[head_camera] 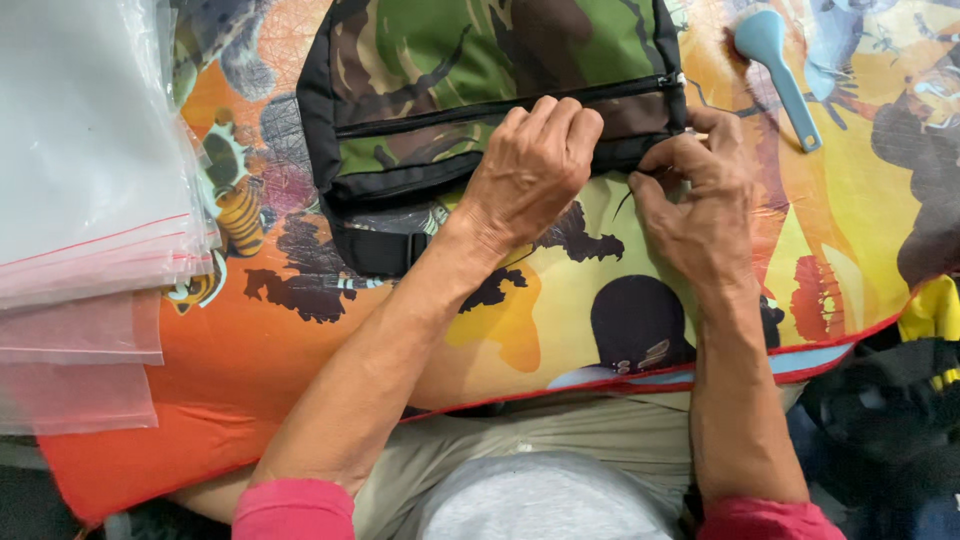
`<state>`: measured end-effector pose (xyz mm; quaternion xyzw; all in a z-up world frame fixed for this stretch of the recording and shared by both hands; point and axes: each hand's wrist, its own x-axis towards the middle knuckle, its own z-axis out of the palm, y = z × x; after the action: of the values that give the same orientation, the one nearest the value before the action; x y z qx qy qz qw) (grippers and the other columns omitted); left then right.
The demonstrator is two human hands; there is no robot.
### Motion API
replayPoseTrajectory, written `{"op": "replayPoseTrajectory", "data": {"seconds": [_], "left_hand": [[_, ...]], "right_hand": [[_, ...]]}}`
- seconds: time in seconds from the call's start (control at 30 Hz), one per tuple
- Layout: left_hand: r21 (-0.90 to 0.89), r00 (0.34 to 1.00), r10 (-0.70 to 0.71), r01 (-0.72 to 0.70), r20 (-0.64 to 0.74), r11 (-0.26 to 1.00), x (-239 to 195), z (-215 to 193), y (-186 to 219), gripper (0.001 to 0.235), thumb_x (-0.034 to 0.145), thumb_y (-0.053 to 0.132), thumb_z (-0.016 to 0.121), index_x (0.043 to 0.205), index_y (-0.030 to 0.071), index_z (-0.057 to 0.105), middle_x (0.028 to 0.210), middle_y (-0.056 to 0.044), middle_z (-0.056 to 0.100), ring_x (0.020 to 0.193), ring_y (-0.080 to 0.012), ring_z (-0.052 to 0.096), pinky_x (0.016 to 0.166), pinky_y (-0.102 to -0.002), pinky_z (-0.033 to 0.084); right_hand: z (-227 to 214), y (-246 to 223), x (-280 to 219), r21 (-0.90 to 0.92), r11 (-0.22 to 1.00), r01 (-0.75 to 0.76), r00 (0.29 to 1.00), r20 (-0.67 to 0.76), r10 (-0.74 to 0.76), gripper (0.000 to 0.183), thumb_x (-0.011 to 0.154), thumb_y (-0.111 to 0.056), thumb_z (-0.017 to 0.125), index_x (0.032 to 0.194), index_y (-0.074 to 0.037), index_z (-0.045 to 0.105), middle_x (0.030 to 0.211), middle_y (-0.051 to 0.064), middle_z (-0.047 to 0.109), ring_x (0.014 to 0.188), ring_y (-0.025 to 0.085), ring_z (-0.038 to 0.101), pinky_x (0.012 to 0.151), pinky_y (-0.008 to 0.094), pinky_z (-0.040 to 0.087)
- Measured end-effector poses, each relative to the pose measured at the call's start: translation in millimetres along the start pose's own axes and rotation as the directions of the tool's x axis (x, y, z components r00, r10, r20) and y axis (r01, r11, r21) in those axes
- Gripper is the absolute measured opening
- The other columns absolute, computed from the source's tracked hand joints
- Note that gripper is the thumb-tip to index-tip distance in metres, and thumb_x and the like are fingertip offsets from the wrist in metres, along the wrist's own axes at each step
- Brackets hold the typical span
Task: The person uses a small brush to clean the exterior of a camouflage-patterned bag. They brush the main body, the zipper area, and the shoulder straps, then adjust the straps and zip the bag closed.
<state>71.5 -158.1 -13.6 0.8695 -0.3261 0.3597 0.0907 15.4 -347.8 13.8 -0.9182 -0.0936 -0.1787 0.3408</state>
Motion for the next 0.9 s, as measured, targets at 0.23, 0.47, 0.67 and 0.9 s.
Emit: {"op": "replayPoseTrajectory", "data": {"seconds": [0.23,0.47,0.67,0.9], "left_hand": [[-0.131,0.994,0.073,-0.062,0.078,0.989,3.4,-9.1,0.8,0.022,0.086,0.019,0.077,0.096,0.014,0.058,0.092,-0.005,0.053,0.081,-0.0243,0.054,0.063,-0.037,0.041],[-0.053,0.991,0.128,-0.126,0.035,0.991,6.9,6.5,6.3,0.012,0.086,0.001,0.061,0.086,0.012,0.055,0.086,-0.006,0.051,0.078,-0.0242,0.052,0.062,-0.036,0.039],[-0.313,0.969,-0.031,0.110,0.246,0.943,8.9,9.2,4.9,0.033,0.082,0.027,0.080,0.096,0.011,0.055,0.093,-0.007,0.058,0.083,-0.0289,0.056,0.061,-0.045,0.045],[-0.582,0.956,-0.009,0.186,0.293,0.791,22.7,1.2,-3.4,0.027,0.088,0.003,0.075,0.108,0.007,0.056,0.108,-0.012,0.055,0.082,-0.0366,0.065,0.073,-0.048,0.055]], "right_hand": [[-0.7,4.0,-1.6,0.121,0.993,-0.015,1.000,0.019,0.013,0.014,0.086,0.004,0.076,0.097,-0.004,0.073,0.127,0.019,0.059,0.107,0.027,0.060,0.077,0.034,0.050],[14.5,12.0,-3.6,-0.103,0.984,0.143,0.985,-0.080,-0.152,0.027,0.083,-0.009,0.088,0.101,-0.004,0.068,0.126,0.022,0.059,0.113,0.036,0.062,0.091,0.044,0.049],[13.2,-0.4,-2.3,0.210,0.974,-0.084,0.993,-0.064,0.100,0.018,0.090,0.001,0.076,0.096,-0.006,0.060,0.096,0.007,0.058,0.087,0.019,0.056,0.076,0.031,0.048],[15.6,-4.5,-1.1,0.342,0.917,-0.204,0.951,-0.155,0.269,0.033,0.091,0.004,0.072,0.112,-0.009,0.050,0.102,0.006,0.056,0.084,0.013,0.057,0.072,0.024,0.052]]}}
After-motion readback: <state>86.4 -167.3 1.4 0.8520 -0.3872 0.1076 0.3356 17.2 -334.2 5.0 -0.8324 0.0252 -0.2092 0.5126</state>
